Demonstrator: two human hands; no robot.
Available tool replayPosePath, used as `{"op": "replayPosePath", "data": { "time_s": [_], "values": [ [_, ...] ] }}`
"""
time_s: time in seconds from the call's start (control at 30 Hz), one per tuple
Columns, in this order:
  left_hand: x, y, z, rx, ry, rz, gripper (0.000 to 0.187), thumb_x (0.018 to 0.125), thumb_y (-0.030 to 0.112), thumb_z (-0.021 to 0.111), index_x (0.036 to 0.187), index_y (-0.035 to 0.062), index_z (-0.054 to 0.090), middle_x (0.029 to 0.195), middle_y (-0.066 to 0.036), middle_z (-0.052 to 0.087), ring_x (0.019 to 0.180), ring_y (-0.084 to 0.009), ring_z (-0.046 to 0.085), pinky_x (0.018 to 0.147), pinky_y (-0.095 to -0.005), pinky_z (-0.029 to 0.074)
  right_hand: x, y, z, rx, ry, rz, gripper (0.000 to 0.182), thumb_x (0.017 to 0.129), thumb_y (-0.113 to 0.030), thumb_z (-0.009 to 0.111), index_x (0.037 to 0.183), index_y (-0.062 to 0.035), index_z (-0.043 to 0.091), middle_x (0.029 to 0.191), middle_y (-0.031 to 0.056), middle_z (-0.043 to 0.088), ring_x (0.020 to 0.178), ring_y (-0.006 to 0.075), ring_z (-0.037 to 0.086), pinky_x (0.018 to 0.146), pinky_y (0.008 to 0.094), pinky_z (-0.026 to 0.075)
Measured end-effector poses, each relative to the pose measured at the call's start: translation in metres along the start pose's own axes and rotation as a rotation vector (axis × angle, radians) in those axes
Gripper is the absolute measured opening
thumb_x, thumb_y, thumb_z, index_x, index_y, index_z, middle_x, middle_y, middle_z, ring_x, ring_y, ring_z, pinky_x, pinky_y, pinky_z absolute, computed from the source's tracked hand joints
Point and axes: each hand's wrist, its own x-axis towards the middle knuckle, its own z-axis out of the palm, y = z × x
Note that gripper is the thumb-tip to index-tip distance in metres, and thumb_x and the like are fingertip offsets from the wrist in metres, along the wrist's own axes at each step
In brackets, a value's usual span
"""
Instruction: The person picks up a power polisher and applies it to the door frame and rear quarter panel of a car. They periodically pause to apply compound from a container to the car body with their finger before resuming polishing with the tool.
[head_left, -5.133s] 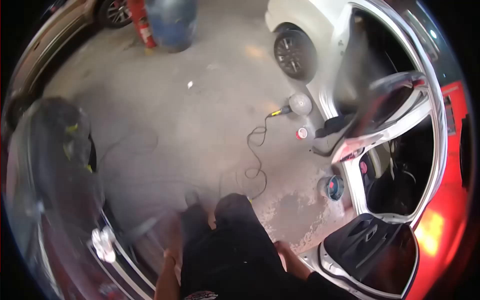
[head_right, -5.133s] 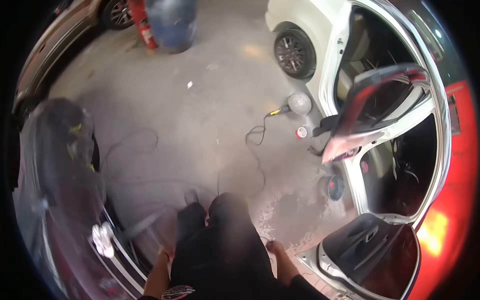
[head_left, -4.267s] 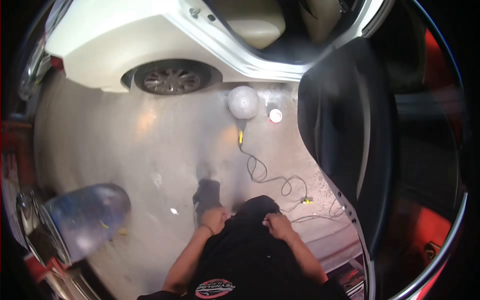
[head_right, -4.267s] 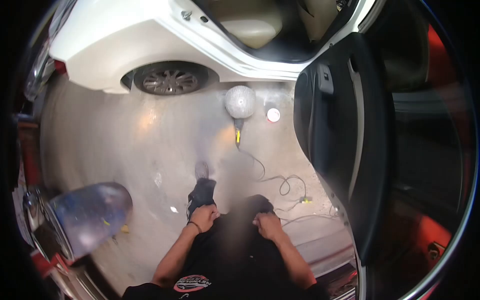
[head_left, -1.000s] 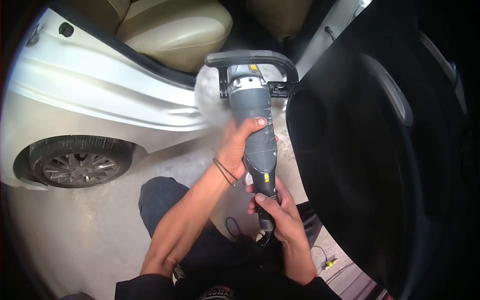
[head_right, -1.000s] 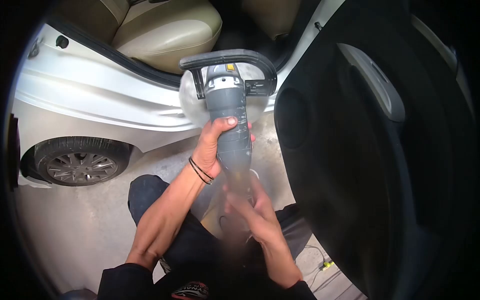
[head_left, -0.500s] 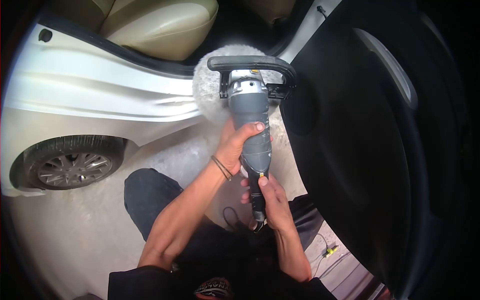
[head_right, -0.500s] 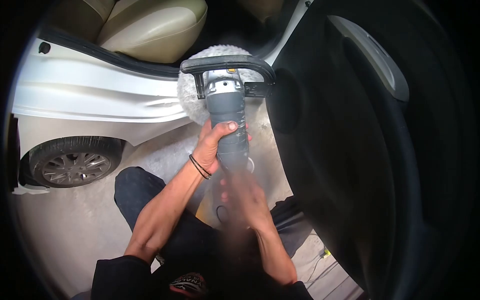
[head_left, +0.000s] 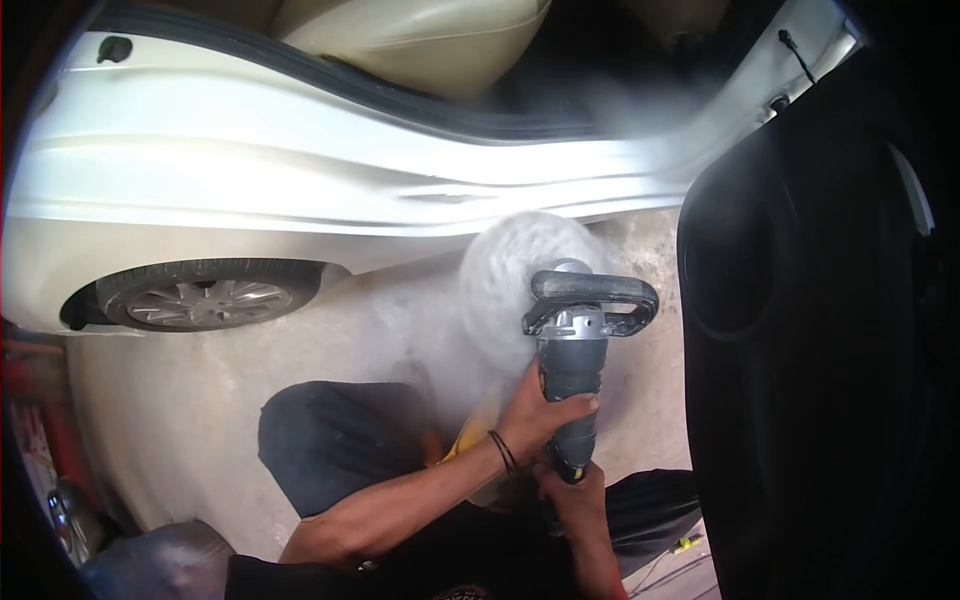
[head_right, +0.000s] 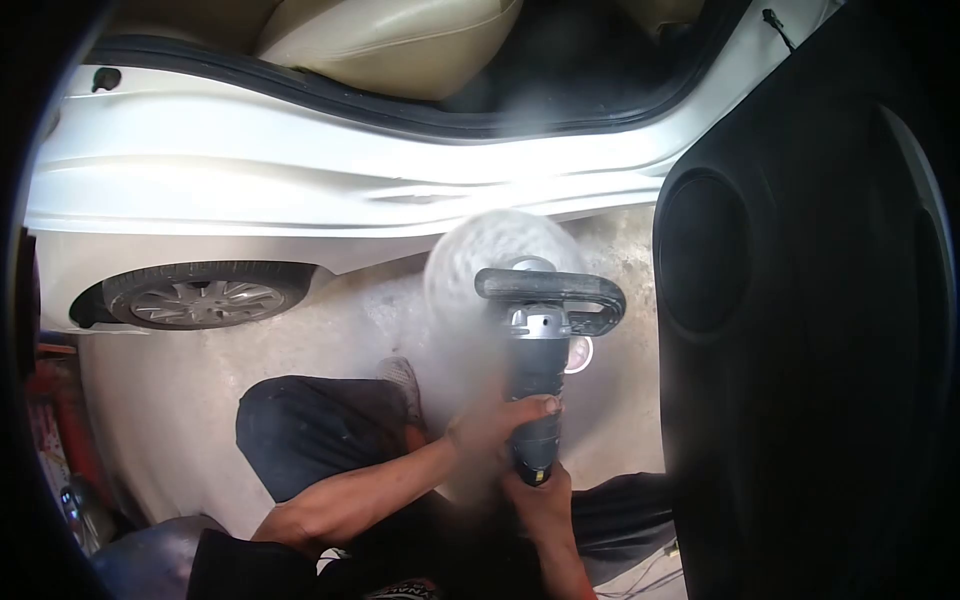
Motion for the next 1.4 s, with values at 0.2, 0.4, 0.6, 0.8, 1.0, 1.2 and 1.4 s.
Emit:
{"op": "replayPosePath", "data": {
  "time_s": [0.2, 0.4, 0.6, 0.8, 1.0, 1.2, 1.4],
  "values": [
    [0.005, 0.014, 0.002, 0.066, 0.018, 0.039, 0.08, 0.082, 0.016, 0.096, 0.146, -0.0007, 0.05, 0.124, -0.011, 0.068, 0.112, -0.02, 0.069, 0.097, -0.0378, 0.061, 0.009, -0.004, -0.004, 0.063, -0.054, 0.014, 0.017, 0.089, -0.007, 0.079, 0.103, 0.0009, 0.073, 0.082, 0.0046, 0.072, 0.069, 0.0136, 0.067, 0.062, 0.0294, 0.051],
    [0.056, 0.034, 0.018, 0.156, 0.021, 0.252, 0.083, 0.083, 0.019, 0.096, 0.145, -0.0039, 0.046, 0.124, -0.013, 0.066, 0.112, -0.0202, 0.068, 0.096, -0.038, 0.059, 0.029, -0.073, -0.005, 0.131, -0.083, -0.036, 0.012, 0.095, -0.009, 0.074, 0.101, 0.0013, 0.07, 0.076, 0.0063, 0.068, 0.059, 0.0166, 0.064, 0.055, 0.0309, 0.052],
    [0.067, 0.051, 0.02, 0.127, 0.083, 0.273, 0.085, 0.082, 0.028, 0.096, 0.14, -0.0077, 0.045, 0.123, -0.018, 0.065, 0.11, -0.0236, 0.067, 0.096, -0.0371, 0.059, 0.038, -0.101, 0.002, 0.112, -0.101, -0.066, 0.01, 0.099, -0.011, 0.074, 0.097, -0.0015, 0.071, 0.073, 0.0033, 0.064, 0.056, 0.0139, 0.062, 0.053, 0.0292, 0.05],
    [0.034, 0.082, 0.032, 0.216, 0.346, 0.235, 0.074, 0.085, 0.029, 0.093, 0.129, -0.0057, 0.045, 0.106, -0.02, 0.071, 0.091, -0.0253, 0.075, 0.082, -0.041, 0.062, 0.033, -0.123, -0.006, 0.11, -0.296, 0.039, 0.012, 0.098, -0.008, 0.074, 0.105, -0.0005, 0.066, 0.074, 0.0071, 0.065, 0.057, 0.0177, 0.064, 0.053, 0.0321, 0.052],
    [-0.009, 0.129, 0.035, 0.227, 0.368, 0.324, 0.071, 0.088, 0.028, 0.091, 0.126, -0.0045, 0.041, 0.107, -0.021, 0.07, 0.092, -0.0252, 0.074, 0.081, -0.0408, 0.062, 0.015, -0.139, 0.004, 0.169, -0.464, -0.032, 0.01, 0.099, -0.007, 0.077, 0.098, -0.001, 0.068, 0.074, 0.0052, 0.064, 0.06, 0.0155, 0.064, 0.054, 0.0325, 0.052],
    [0.002, 0.14, 0.036, 0.196, 0.339, 0.299, 0.071, 0.089, 0.03, 0.091, 0.123, -0.0061, 0.04, 0.102, -0.021, 0.071, 0.085, -0.0244, 0.075, 0.074, -0.0397, 0.063, 0.0, -0.166, 0.012, 0.17, -0.348, 0.029, 0.013, 0.1, -0.008, 0.075, 0.105, -0.0003, 0.066, 0.076, 0.0056, 0.064, 0.06, 0.0166, 0.064, 0.054, 0.0317, 0.051],
    [0.035, 0.122, 0.027, 0.102, 0.236, 0.308, 0.072, 0.089, 0.032, 0.091, 0.123, -0.0088, 0.043, 0.102, -0.021, 0.072, 0.084, -0.0251, 0.076, 0.072, -0.0389, 0.064, -0.013, -0.174, 0.025, 0.009, -0.121, -0.048, 0.019, 0.101, -0.017, 0.076, 0.108, -0.0017, 0.067, 0.075, 0.0043, 0.065, 0.057, 0.0132, 0.062, 0.052, 0.0286, 0.051]
  ]
}}
